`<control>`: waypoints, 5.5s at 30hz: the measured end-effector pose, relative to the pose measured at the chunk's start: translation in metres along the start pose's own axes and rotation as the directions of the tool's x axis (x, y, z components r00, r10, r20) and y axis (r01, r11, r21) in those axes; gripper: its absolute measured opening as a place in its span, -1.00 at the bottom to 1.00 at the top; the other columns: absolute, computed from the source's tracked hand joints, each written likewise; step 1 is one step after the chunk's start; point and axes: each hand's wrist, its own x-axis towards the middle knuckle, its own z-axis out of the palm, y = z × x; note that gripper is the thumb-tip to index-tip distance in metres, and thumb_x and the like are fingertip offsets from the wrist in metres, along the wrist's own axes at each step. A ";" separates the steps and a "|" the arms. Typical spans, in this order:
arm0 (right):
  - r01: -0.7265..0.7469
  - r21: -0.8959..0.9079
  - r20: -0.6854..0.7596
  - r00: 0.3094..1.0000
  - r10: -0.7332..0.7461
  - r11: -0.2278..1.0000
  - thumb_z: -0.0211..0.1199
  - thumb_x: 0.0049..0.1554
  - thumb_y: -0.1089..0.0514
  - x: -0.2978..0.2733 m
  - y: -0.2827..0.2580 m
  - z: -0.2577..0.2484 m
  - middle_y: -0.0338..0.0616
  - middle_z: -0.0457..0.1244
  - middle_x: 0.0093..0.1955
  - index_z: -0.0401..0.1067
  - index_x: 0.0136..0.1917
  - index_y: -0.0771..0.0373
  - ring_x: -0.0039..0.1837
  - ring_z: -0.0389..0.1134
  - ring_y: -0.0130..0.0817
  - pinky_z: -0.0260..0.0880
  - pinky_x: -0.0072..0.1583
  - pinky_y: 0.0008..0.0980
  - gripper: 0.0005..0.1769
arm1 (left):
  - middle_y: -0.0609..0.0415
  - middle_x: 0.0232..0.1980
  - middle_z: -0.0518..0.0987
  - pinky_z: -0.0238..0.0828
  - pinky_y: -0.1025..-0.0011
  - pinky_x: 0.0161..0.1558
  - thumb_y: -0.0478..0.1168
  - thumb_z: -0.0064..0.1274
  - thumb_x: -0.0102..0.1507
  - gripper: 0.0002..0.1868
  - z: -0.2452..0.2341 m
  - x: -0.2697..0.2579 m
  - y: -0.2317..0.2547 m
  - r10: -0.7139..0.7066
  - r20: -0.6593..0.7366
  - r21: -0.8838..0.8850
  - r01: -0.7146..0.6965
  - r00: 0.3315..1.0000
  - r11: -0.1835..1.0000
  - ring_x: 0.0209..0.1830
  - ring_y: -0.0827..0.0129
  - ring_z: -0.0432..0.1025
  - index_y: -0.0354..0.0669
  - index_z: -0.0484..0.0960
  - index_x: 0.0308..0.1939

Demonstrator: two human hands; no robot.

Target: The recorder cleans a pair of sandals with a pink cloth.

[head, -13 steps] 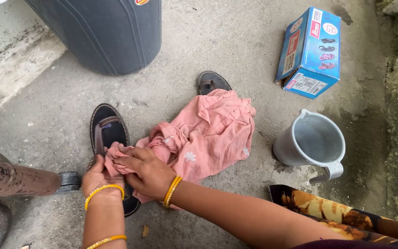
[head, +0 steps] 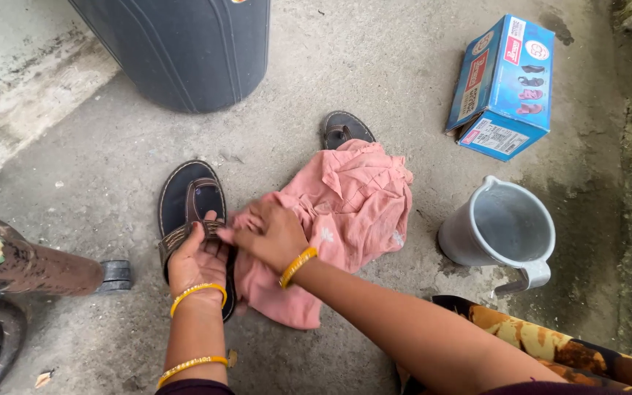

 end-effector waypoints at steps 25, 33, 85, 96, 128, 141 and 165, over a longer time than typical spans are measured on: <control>0.452 -0.605 0.216 0.886 -0.411 0.655 0.19 0.18 0.07 0.020 -0.018 0.049 -0.08 0.29 0.26 0.55 0.17 0.04 0.19 0.37 -0.11 0.49 0.15 -0.17 -0.70 | -0.06 -0.04 0.63 0.41 0.21 -0.04 -0.36 0.05 0.30 -0.82 0.003 -0.012 -0.029 0.002 -0.075 0.384 0.027 0.997 0.923 -0.08 0.20 0.50 -0.26 0.54 -0.01; 0.652 -0.542 0.478 0.758 -0.444 0.530 0.18 0.12 0.01 0.014 -0.029 0.052 -0.21 0.31 0.17 0.56 -0.05 0.04 0.20 0.37 -0.19 0.55 0.05 -0.20 -0.80 | -0.06 -0.04 0.62 0.39 0.21 -0.05 -0.37 0.05 0.30 -0.81 -0.095 -0.008 -0.048 0.010 -0.066 0.398 0.017 0.998 0.917 -0.09 0.20 0.48 -0.27 0.55 0.00; 0.505 -0.357 0.155 0.861 -0.484 0.786 0.37 -0.06 0.15 0.028 0.053 0.015 -0.30 0.38 0.16 0.59 0.12 -0.10 0.23 0.40 -0.23 0.42 0.28 -0.17 -0.56 | -0.09 -0.05 0.56 0.25 0.22 -0.15 -0.46 0.03 0.31 -0.75 -0.052 0.021 -0.056 0.043 0.005 0.482 -0.040 0.999 0.875 -0.17 0.20 0.35 -0.31 0.59 0.07; 0.283 -0.394 0.013 0.953 -0.302 0.875 0.25 0.03 0.27 -0.004 0.030 0.043 0.15 0.25 0.33 0.34 0.45 0.22 0.30 0.29 0.12 0.34 0.33 -0.08 -0.32 | -0.11 0.03 0.63 0.49 0.27 0.16 -0.47 -0.02 0.29 -0.79 -0.045 0.015 -0.029 -0.022 0.027 0.190 0.016 0.999 0.982 0.03 0.15 0.55 -0.35 0.55 0.01; 0.273 -0.422 0.665 0.741 0.091 0.865 0.36 -0.20 -0.05 0.090 -0.047 -0.021 -0.11 0.45 -0.03 0.54 -0.08 0.14 0.06 0.48 -0.21 0.44 0.08 -0.25 -0.59 | 0.08 0.04 0.51 0.40 0.31 -0.14 -0.42 -0.04 0.14 -0.51 0.050 -0.043 0.008 0.397 -0.579 0.320 -0.250 0.712 0.914 -0.08 0.33 0.49 -0.13 0.25 0.15; 0.122 -0.050 0.430 0.898 -0.089 0.991 0.24 0.04 0.08 0.030 -0.046 -0.112 -0.08 0.38 0.02 0.40 0.27 0.30 0.07 0.43 -0.30 0.43 0.13 -0.34 -0.46 | 0.02 -0.03 0.56 0.51 0.35 0.02 -0.46 -0.16 0.27 -0.79 0.129 -0.050 -0.054 0.427 -0.023 0.346 -0.393 0.904 0.852 -0.07 0.36 0.50 -0.26 0.46 -0.04; -0.255 0.302 -0.194 0.927 0.321 0.918 0.26 0.06 0.21 -0.008 0.146 -0.205 -0.01 0.28 0.29 0.07 0.44 0.41 0.28 0.34 -0.36 0.39 0.27 -0.42 -0.26 | -0.08 0.48 0.30 0.09 0.10 0.42 0.12 -0.02 0.27 -0.41 0.229 0.046 -0.217 -0.187 0.539 0.765 -0.570 0.821 -0.301 0.49 -0.11 0.14 0.10 0.44 0.36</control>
